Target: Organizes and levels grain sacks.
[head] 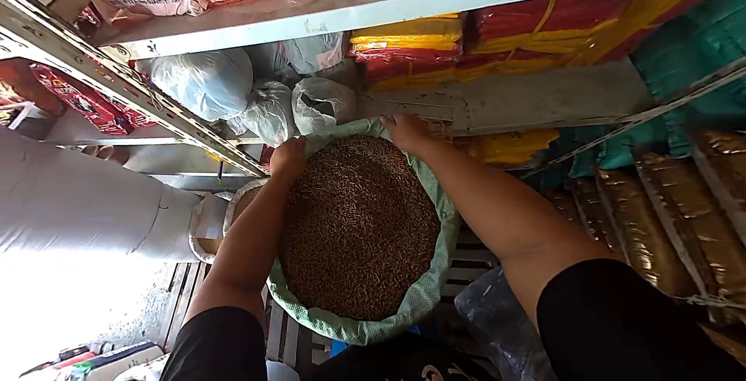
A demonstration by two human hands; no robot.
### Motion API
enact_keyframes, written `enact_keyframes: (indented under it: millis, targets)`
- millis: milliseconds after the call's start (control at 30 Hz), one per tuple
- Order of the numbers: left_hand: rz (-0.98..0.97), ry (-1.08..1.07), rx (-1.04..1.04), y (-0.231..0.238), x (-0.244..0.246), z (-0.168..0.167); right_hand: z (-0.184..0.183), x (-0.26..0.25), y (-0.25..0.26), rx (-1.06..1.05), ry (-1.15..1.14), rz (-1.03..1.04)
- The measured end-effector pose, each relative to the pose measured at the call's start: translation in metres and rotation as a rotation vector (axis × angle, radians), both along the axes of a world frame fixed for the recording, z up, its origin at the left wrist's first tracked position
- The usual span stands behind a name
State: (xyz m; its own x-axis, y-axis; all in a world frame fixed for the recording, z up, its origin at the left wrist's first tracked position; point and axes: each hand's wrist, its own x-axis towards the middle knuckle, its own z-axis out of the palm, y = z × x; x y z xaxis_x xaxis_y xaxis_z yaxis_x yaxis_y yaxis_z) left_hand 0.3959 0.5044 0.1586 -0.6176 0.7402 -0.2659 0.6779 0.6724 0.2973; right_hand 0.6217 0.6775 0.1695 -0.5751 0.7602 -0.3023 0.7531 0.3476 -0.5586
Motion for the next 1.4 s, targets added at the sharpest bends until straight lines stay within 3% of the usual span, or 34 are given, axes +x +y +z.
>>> enact_keyframes:
  millis: [133, 333, 400, 467, 533, 633, 733, 800, 867, 1000, 1167, 1267, 1400]
  targets:
    - [-0.135, -0.238, 0.011, 0.008, -0.034, -0.001, 0.001, -0.004, 0.023, -0.31, 0.031, -0.087]
    - [0.028, -0.491, 0.01, 0.015, -0.061, -0.024, -0.031, -0.007, 0.051, -0.665, 0.205, -0.165]
    - [0.067, -0.517, 0.006, 0.017, -0.063, -0.029, -0.036, -0.014, 0.056, -0.596, 0.118, -0.168]
    - [0.057, -0.435, -0.012, 0.018, -0.059, -0.029, -0.034, -0.018, 0.056, -0.347, 0.007, -0.118]
    - [-0.027, -0.302, -0.034, 0.022, -0.055, -0.021, -0.017, -0.014, 0.05, -0.054, 0.065, 0.107]
    - [-0.067, -0.039, 0.096, 0.014, -0.035, -0.006, 0.001, -0.016, 0.028, 0.157, 0.116, 0.469]
    - [-0.31, 0.177, 0.144, -0.004, -0.008, 0.003, 0.002, -0.022, 0.011, 0.295, -0.054, 0.585]
    - [-0.503, 0.35, 0.152, -0.009, -0.004, -0.01, -0.004, -0.024, 0.01, 0.382, -0.076, 0.604]
    - [-0.558, 0.438, 0.172, -0.01, -0.004, -0.024, -0.004, -0.027, 0.008, 0.427, -0.099, 0.595]
    - [-0.349, 0.282, 0.041, 0.007, -0.001, -0.01, 0.005, -0.041, 0.01, 0.215, -0.137, 0.43]
    - [-0.168, 0.009, 0.052, 0.037, -0.032, -0.021, -0.028, -0.062, 0.047, -0.031, -0.051, 0.334]
    - [-0.108, -0.016, 0.031, 0.041, -0.038, -0.031, -0.038, -0.059, 0.048, -0.019, 0.061, 0.314]
    - [-0.101, -0.052, 0.06, 0.02, -0.032, -0.017, -0.018, -0.033, 0.021, 0.209, 0.242, 0.338]
